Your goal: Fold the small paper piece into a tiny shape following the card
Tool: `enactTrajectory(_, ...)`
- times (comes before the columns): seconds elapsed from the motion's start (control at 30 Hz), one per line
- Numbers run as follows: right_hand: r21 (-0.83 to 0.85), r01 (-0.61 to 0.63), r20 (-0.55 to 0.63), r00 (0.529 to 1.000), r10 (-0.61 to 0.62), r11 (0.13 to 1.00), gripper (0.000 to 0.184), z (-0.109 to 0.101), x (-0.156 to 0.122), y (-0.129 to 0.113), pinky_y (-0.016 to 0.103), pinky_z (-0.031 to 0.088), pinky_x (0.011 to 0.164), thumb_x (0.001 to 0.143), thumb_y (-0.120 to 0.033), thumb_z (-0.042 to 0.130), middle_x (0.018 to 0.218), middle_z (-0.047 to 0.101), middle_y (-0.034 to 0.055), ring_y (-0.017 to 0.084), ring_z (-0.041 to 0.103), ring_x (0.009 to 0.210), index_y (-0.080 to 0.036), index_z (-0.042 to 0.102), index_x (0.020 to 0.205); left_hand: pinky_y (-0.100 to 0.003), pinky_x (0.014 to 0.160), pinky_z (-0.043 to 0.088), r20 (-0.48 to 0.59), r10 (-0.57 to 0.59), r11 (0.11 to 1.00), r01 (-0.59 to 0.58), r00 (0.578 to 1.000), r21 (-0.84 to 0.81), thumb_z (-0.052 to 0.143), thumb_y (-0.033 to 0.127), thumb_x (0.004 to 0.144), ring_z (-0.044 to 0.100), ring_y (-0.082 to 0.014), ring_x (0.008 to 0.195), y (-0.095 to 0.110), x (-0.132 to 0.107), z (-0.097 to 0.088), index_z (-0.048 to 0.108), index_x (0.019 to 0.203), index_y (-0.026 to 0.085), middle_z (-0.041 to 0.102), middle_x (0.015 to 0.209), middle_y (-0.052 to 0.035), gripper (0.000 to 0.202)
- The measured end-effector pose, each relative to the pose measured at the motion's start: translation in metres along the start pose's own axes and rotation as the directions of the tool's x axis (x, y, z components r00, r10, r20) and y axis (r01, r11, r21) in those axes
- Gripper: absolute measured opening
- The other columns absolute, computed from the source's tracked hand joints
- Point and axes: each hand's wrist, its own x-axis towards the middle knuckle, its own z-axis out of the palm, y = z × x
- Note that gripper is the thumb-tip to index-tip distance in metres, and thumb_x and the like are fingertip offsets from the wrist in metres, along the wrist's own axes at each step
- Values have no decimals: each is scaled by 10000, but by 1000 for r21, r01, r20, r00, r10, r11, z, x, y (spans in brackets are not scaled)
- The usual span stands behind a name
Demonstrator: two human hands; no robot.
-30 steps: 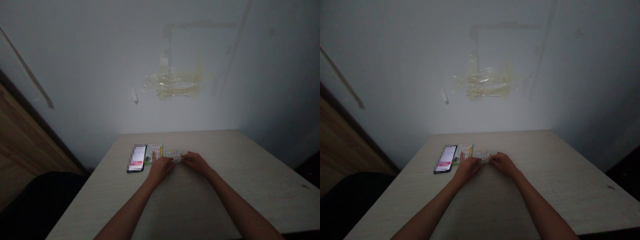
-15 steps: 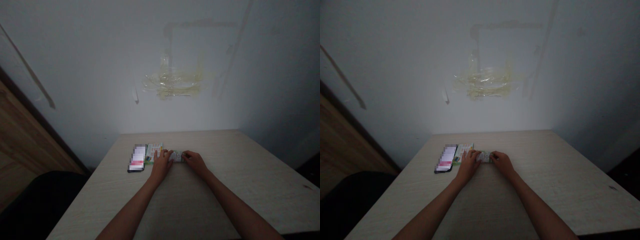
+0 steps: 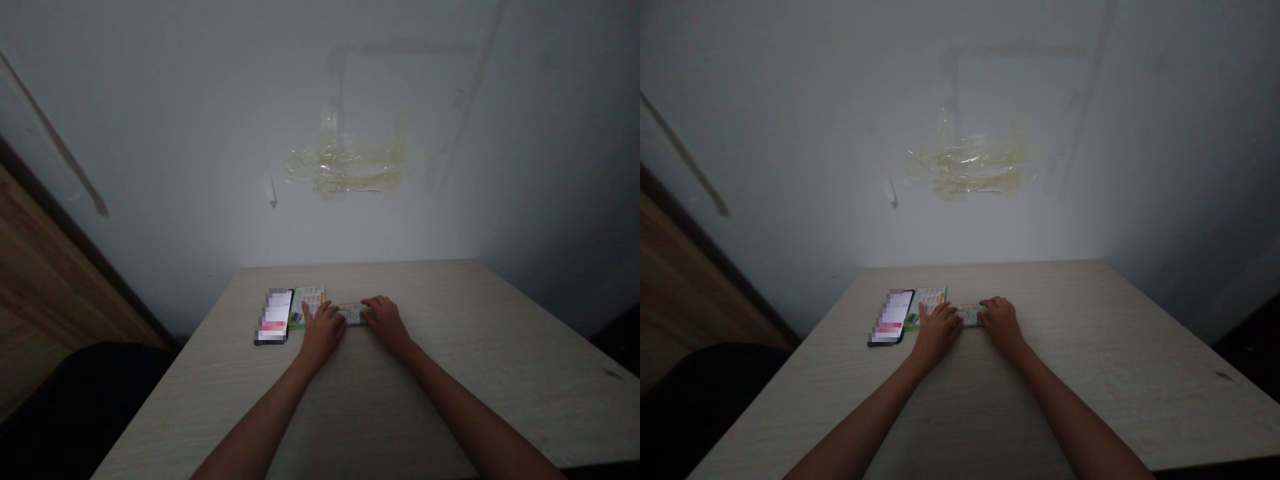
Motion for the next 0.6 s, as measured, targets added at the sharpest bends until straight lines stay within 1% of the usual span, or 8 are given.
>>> enactTrajectory(0.2, 93, 137, 41, 989, -142, 986, 199, -6, -2, 2, 392, 439, 920, 851, -258, 624, 1052, 639, 88, 229, 559, 1010, -221, 709, 1027, -736, 1065, -114, 29, 13, 1000, -13, 999, -25, 520, 286, 934, 476, -271, 1278, -1, -2, -3, 670, 1019, 297, 688, 1155, -18, 172)
enactTrajectory(0.33, 144, 180, 91, 977, -194, 973, 164, -7, -3, 5, 369, 462, 889, 859, -253, 613, 1002, 669, 78, 210, 585, 961, -230, 738, 963, -729, 1066, -125, 41, 6, 999, -4, 999, -47, 518, 287, 936, 495, -261, 1258, -1, -3, -5, 669, 1033, 300, 688, 1167, -13, 180)
enactTrajectory(0.47, 147, 165, 106, 978, -181, 975, 184, -6, -2, 9, 363, 468, 895, 875, -256, 585, 1011, 690, 82, 208, 599, 969, -222, 743, 964, -711, 1069, -147, 54, 10, 997, -6, 998, -78, 497, 296, 948, 503, -247, 1244, -1, -3, -7, 673, 1052, 308, 687, 1166, -16, 205)
enactTrajectory(0.6, 98, 116, 116, 985, -127, 988, 219, -4, 0, 16, 405, 447, 953, 880, -244, 554, 1048, 705, 81, 217, 611, 1009, -224, 732, 1006, -688, 1077, -159, 86, 37, 992, -26, 996, -121, 466, 324, 960, 532, -229, 1200, 2, -4, -9, 655, 1117, 323, 690, 1138, -19, 245)
